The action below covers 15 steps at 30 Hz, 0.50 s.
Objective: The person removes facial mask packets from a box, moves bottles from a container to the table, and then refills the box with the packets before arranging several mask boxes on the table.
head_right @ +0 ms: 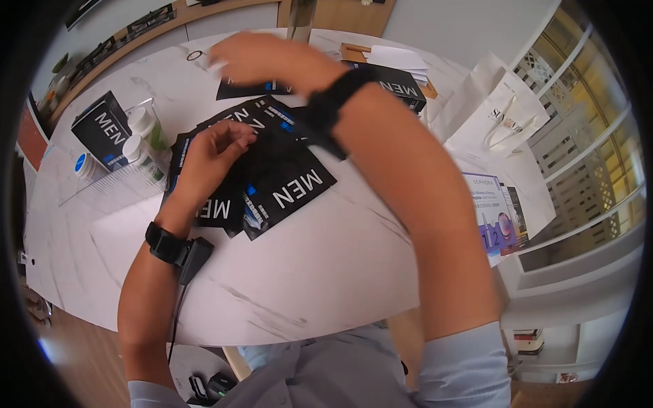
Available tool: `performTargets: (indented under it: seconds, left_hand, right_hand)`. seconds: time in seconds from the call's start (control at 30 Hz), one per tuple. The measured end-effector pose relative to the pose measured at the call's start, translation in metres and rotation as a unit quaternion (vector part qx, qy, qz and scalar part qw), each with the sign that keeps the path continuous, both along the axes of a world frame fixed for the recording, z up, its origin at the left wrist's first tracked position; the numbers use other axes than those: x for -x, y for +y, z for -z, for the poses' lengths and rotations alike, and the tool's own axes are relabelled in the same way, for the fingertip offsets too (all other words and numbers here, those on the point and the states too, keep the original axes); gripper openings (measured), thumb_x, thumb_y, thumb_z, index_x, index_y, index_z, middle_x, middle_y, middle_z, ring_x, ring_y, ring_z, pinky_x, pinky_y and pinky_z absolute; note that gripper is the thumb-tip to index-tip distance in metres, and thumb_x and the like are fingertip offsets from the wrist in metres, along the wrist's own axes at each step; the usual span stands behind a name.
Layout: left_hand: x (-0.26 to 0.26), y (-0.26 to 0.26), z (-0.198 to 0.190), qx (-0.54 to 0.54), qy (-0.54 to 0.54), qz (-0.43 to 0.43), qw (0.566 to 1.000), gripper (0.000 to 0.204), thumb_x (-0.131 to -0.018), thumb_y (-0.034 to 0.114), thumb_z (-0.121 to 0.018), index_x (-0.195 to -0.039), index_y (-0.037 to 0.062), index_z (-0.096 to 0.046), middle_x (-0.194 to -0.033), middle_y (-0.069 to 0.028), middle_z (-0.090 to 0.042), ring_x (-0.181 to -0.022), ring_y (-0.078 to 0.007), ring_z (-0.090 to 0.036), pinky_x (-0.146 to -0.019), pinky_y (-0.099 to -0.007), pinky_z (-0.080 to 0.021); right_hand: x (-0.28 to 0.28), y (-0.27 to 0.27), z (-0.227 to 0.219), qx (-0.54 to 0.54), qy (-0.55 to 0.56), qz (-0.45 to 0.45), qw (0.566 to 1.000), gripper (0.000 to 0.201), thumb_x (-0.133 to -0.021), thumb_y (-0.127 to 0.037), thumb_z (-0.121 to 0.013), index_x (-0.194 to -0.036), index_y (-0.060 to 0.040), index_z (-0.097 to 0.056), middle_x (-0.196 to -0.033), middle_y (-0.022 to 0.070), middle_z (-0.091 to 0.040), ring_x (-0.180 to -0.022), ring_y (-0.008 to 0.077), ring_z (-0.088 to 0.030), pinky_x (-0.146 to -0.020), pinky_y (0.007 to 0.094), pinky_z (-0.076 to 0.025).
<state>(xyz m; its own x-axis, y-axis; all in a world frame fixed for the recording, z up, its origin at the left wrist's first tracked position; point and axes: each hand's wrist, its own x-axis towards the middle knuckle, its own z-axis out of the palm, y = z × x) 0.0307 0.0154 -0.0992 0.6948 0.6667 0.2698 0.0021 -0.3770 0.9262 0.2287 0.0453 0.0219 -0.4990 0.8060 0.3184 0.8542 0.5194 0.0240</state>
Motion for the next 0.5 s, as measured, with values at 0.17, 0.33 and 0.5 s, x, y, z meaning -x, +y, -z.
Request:
performTargets:
  seconds: [0.17,0.33,0.5]
  left_hand:
    - [0.001,-0.001,-0.003,-0.012,0.012,-0.011,1.0,0.017,-0.101,0.001,-0.06,-0.116,-0.0043,-0.065,-0.111,-0.0091,-0.072,-0.108,-0.015,-0.067,-0.098,-0.0266,-0.051]
    - [0.0,0.0,-0.004,0.026,0.007,-0.007,1.0,0.018,-0.1,0.003,-0.061,-0.116,-0.0031,-0.066,-0.111,-0.0088,-0.073,-0.108,-0.0146,-0.067,-0.098,-0.028,-0.051]
    - [0.001,-0.005,-0.012,0.032,0.025,-0.012,0.999,0.018,-0.101,0.006,-0.061,-0.115,-0.0026,-0.067,-0.111,-0.0092,-0.072,-0.108,-0.0144,-0.067,-0.099,-0.0291,-0.051]
  right_hand:
    - [-0.154,-0.066,-0.032,0.15,0.041,0.238,0.959,0.086,-0.088,-0.056,-0.074,-0.152,-0.0068,-0.046,-0.149,0.0209,-0.053,-0.139,0.0352,-0.05,-0.117,0.0433,-0.039]
    - [-0.19,-0.111,-0.02,0.295,0.023,0.316,0.902,0.145,-0.051,-0.047,-0.099,-0.166,-0.0269,-0.013,-0.161,0.0226,-0.036,-0.151,0.0409,-0.031,-0.123,0.0522,-0.029]
    - [-0.188,-0.111,-0.011,0.296,-0.001,0.314,0.902,0.139,-0.053,-0.033,-0.096,-0.165,-0.0251,-0.014,-0.159,0.0221,-0.037,-0.148,0.0404,-0.035,-0.121,0.0488,-0.034]
